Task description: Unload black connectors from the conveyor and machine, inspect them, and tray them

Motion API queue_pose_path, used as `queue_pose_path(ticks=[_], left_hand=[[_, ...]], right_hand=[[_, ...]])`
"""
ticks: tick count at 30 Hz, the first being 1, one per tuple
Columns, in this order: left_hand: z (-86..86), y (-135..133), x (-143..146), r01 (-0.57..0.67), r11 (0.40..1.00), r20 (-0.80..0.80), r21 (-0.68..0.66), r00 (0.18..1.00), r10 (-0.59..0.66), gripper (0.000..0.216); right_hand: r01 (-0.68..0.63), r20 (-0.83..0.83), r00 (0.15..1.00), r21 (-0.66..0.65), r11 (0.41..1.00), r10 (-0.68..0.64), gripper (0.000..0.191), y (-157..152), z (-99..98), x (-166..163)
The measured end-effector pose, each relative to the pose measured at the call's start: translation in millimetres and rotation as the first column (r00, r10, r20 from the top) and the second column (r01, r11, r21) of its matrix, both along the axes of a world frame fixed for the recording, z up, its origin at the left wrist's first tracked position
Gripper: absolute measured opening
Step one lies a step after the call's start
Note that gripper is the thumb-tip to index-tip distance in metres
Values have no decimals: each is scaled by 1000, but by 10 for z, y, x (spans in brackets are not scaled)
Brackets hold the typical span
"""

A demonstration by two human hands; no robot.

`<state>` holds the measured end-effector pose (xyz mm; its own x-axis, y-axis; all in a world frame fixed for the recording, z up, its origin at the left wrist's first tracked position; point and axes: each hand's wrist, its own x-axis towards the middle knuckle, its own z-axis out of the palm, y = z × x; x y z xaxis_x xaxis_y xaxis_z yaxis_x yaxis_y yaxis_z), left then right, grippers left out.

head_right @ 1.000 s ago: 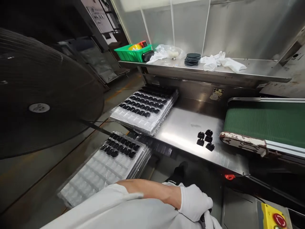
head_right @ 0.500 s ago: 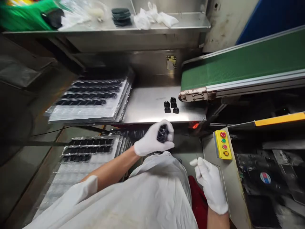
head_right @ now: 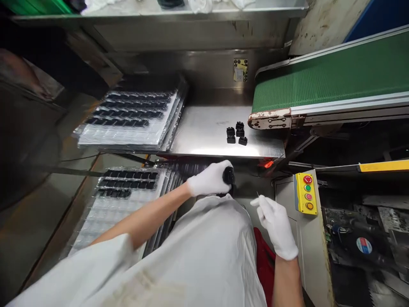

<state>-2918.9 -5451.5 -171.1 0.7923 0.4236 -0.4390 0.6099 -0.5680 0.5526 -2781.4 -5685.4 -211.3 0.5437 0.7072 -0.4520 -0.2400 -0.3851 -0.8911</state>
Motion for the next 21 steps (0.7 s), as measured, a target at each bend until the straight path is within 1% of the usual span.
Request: queue_pose_path(ticks=[1,2,3,4,5,6,7,8,10,12,14,15,17,19,21], left_hand=[[-236,122,-19,19,999,-187,39,982,-11,42],[-471,242,-61,25,999,-292,46,956,-10,42],[-689,360,-124,25,999,-364,43,931,-8,44],[-876,474,-201,20,999,-394,28,919,-7,45],[-1025,587,-280,16,1000,-415,17,910,-7,46],[-1134,704,-349,12,1000,-425,7,905,-8,48],[-1204,832,-396,7,1000,-420,-1,908,-7,49],[-1240,975,-412,2,1000,-402,-4,916,-4,50],[-1236,1324,-336,-6,1000,-345,13,939,10,52],[-1172,1759,-118,-6,998,-286,60,958,22,54],[-1089,2241,216,9,994,-260,107,965,19,54],[-1052,2477,417,21,992,-262,122,965,11,54],[-1005,2887,867,63,990,-282,130,959,-24,50],[-1003,3164,1339,122,986,-297,117,951,-83,46],[-1033,3309,1743,185,978,-292,92,944,-151,42]], right_hand=[[-13,95,995,-58,998,18,54,31,-12,30],[-21,173,984,-114,993,41,56,55,-33,61],[-26,222,973,-163,986,62,59,75,-64,94],[-23,244,967,-201,979,73,62,93,-102,126],[-12,251,965,-232,973,71,64,116,-149,159],[11,262,963,-256,967,58,66,151,-204,191],[36,276,960,-277,960,44,68,205,-266,224],[57,294,955,-295,954,34,69,283,-334,258],[56,329,943,-328,943,58,68,526,-484,344],[-6,403,898,-393,920,178,60,879,-638,466],[-57,498,804,-480,876,326,49,1312,-781,636],[-60,540,750,-520,852,382,45,1541,-847,739],[-23,595,674,-576,817,438,42,1981,-968,974],[42,623,637,-617,786,455,44,2343,-1074,1230],[106,631,608,-666,738,482,46,2601,-1155,1473]])
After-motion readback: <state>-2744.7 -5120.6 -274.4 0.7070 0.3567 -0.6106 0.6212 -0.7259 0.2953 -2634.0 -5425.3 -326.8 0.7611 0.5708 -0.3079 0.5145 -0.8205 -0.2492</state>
